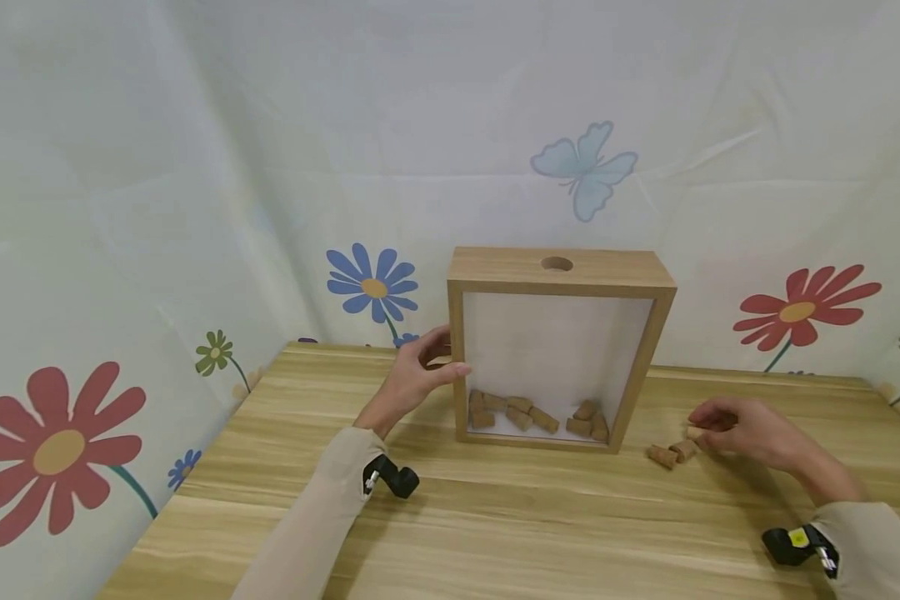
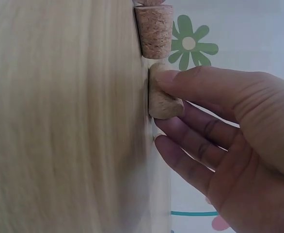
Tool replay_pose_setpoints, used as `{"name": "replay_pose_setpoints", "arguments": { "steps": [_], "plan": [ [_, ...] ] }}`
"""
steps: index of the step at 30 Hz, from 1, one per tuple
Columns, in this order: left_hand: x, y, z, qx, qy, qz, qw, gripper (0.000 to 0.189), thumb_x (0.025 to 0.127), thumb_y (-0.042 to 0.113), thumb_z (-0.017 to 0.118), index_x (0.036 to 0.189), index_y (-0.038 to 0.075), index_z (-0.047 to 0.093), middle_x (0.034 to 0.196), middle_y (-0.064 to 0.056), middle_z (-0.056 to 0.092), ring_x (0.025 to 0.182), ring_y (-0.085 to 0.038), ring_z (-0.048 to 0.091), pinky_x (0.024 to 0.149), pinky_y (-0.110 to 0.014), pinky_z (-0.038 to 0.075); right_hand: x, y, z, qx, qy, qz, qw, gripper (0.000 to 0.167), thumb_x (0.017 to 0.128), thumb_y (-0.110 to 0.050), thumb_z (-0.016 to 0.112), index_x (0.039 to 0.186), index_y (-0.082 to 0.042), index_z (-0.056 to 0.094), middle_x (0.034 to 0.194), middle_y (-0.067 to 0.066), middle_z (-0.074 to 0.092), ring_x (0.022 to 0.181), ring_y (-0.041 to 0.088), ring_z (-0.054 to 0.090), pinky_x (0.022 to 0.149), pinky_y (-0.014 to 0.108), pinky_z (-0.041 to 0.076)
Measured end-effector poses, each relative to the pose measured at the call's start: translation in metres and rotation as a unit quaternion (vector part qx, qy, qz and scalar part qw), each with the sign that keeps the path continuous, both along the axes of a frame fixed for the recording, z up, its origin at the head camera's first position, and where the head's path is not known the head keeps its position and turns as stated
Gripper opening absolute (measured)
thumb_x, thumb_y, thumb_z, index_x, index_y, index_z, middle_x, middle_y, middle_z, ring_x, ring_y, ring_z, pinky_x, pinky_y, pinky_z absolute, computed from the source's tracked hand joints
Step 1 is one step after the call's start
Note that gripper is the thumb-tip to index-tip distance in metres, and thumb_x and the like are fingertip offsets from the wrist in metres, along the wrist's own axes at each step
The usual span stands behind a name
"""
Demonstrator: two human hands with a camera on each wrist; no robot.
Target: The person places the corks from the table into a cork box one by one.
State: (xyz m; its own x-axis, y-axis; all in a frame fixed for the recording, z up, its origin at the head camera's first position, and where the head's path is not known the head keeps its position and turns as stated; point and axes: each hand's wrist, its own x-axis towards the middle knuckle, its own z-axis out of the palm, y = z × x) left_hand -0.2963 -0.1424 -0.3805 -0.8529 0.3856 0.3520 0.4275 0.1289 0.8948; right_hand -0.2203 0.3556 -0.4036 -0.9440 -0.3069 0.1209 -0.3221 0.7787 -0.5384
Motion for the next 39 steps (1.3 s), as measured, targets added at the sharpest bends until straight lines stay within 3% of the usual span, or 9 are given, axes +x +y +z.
{"name": "replay_pose_setpoints", "arguments": {
  "steps": [9, 16, 23, 30, 39],
  "plan": [
    [0.000, 0.000, 0.000, 0.000, -0.002, 0.002, 1.0000, 0.077, 0.093, 0.028, 0.082, 0.158, 0.004, 0.048, 0.138, -0.017, 0.064, 0.127, -0.032, 0.061, 0.100, -0.040, 0.056, 0.001, 0.002, 0.005, -0.017, 0.001, -0.030, 0.9994, 0.026, 0.098, -0.006, 0.075, 0.121, 0.005, 0.072, 0.106, 0.009, 0.072, 0.093, 0.016, 0.063, 0.072, 0.025, 0.054],
    [0.002, 0.001, 0.002, 0.003, -0.004, -0.001, 1.0000, 0.078, 0.093, 0.026, 0.082, 0.158, 0.003, 0.047, 0.140, -0.019, 0.063, 0.128, -0.033, 0.061, 0.100, -0.040, 0.056, 0.004, 0.002, 0.015, -0.049, 0.040, -0.043, 0.9971, 0.031, 0.102, -0.012, 0.072, 0.128, 0.006, 0.070, 0.113, 0.016, 0.074, 0.092, -0.003, 0.061, 0.074, 0.022, 0.055],
    [0.001, 0.000, 0.001, 0.006, -0.005, 0.000, 1.0000, 0.076, 0.094, 0.026, 0.082, 0.158, 0.005, 0.048, 0.139, -0.017, 0.063, 0.128, -0.032, 0.061, 0.099, -0.039, 0.057, 0.008, -0.005, 0.027, -0.060, 0.038, -0.067, 0.9952, 0.036, 0.103, -0.029, 0.073, 0.127, -0.001, 0.070, 0.108, 0.009, 0.075, 0.092, 0.001, 0.063, 0.076, 0.022, 0.054],
    [0.000, 0.000, 0.000, 0.005, -0.004, 0.000, 1.0000, 0.077, 0.093, 0.026, 0.083, 0.158, 0.005, 0.048, 0.139, -0.017, 0.063, 0.127, -0.032, 0.061, 0.098, -0.039, 0.057, 0.015, -0.011, 0.041, -0.103, 0.067, -0.068, 0.9901, 0.032, 0.103, -0.022, 0.074, 0.126, -0.001, 0.069, 0.105, 0.006, 0.076, 0.091, -0.003, 0.064, 0.074, 0.017, 0.053],
    [0.002, 0.000, 0.001, 0.010, -0.002, -0.003, 0.9999, 0.076, 0.093, 0.026, 0.083, 0.158, 0.005, 0.049, 0.139, -0.016, 0.064, 0.127, -0.032, 0.061, 0.099, -0.039, 0.057, 0.023, -0.023, 0.071, -0.166, 0.119, -0.062, 0.9770, 0.025, 0.102, -0.011, 0.074, 0.125, -0.005, 0.067, 0.099, -0.011, 0.076, 0.086, -0.002, 0.069, 0.073, 0.012, 0.053]
  ]
}}
